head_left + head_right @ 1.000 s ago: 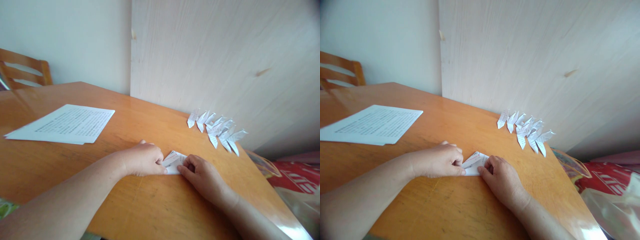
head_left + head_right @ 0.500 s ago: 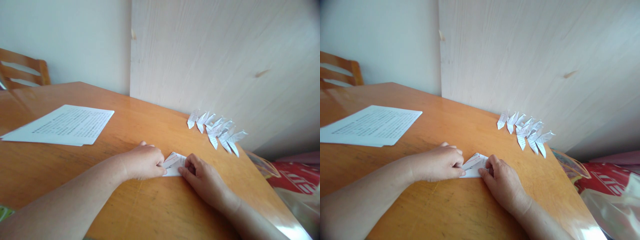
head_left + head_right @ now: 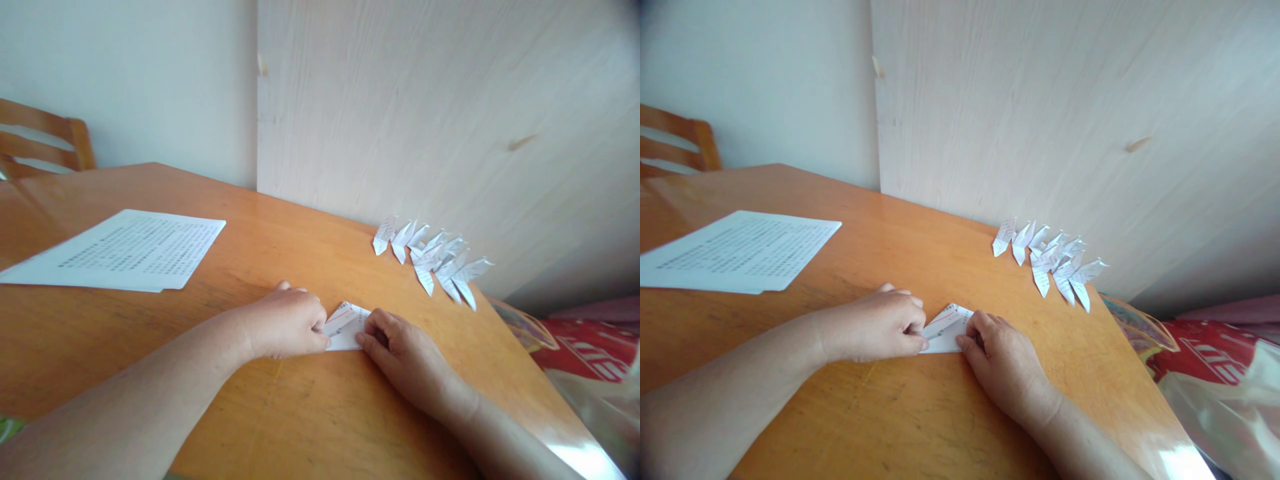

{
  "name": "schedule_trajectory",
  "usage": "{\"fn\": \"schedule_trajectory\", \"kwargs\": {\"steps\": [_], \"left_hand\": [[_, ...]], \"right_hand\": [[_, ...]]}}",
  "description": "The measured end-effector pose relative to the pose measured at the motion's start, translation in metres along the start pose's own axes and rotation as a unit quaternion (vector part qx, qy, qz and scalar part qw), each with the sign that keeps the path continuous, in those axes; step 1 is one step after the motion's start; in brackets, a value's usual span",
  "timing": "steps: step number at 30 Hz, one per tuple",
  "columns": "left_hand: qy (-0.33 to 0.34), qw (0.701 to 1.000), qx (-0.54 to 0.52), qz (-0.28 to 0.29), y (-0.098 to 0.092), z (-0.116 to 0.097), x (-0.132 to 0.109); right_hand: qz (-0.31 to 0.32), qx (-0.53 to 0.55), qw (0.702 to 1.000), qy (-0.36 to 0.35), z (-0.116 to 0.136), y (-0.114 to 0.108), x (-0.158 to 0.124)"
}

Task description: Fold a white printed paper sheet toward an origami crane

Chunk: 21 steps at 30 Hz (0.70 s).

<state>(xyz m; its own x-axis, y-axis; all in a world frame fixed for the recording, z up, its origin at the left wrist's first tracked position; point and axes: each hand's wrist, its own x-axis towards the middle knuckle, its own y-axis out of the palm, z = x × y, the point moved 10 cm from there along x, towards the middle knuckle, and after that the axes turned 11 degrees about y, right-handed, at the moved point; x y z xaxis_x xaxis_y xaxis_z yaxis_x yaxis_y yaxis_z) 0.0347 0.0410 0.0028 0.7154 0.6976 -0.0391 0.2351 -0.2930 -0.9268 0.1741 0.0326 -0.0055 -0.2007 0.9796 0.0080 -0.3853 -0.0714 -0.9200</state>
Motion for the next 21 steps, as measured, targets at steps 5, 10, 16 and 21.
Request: {"fn": "schedule_trajectory", "kwargs": {"steps": [5,10,16,21], "left_hand": [[0.005,1.000,0.009,0.013,-0.0012,-0.0034,0.0003],[0.004,1.000,0.005,0.024,0.0007,-0.0009,0.0004],[0.013,1.000,-0.014,0.006,0.0036,0.0036,0.0002],[0.022,1.000,-0.004,0.000,0.0024,0.0011,-0.0005]], "right_hand": [[0.003,0.000,1.000,0.000,-0.0009,0.0000,0.0008],[0.001,0.003,1.000,-0.002,-0.0020,0.0002,0.0011],[0.001,0.006,1.000,-0.006,-0.0028,0.0014,0.0016],[0.000,0.004,1.000,-0.003,-0.0029,0.0012,0.0019]]}}
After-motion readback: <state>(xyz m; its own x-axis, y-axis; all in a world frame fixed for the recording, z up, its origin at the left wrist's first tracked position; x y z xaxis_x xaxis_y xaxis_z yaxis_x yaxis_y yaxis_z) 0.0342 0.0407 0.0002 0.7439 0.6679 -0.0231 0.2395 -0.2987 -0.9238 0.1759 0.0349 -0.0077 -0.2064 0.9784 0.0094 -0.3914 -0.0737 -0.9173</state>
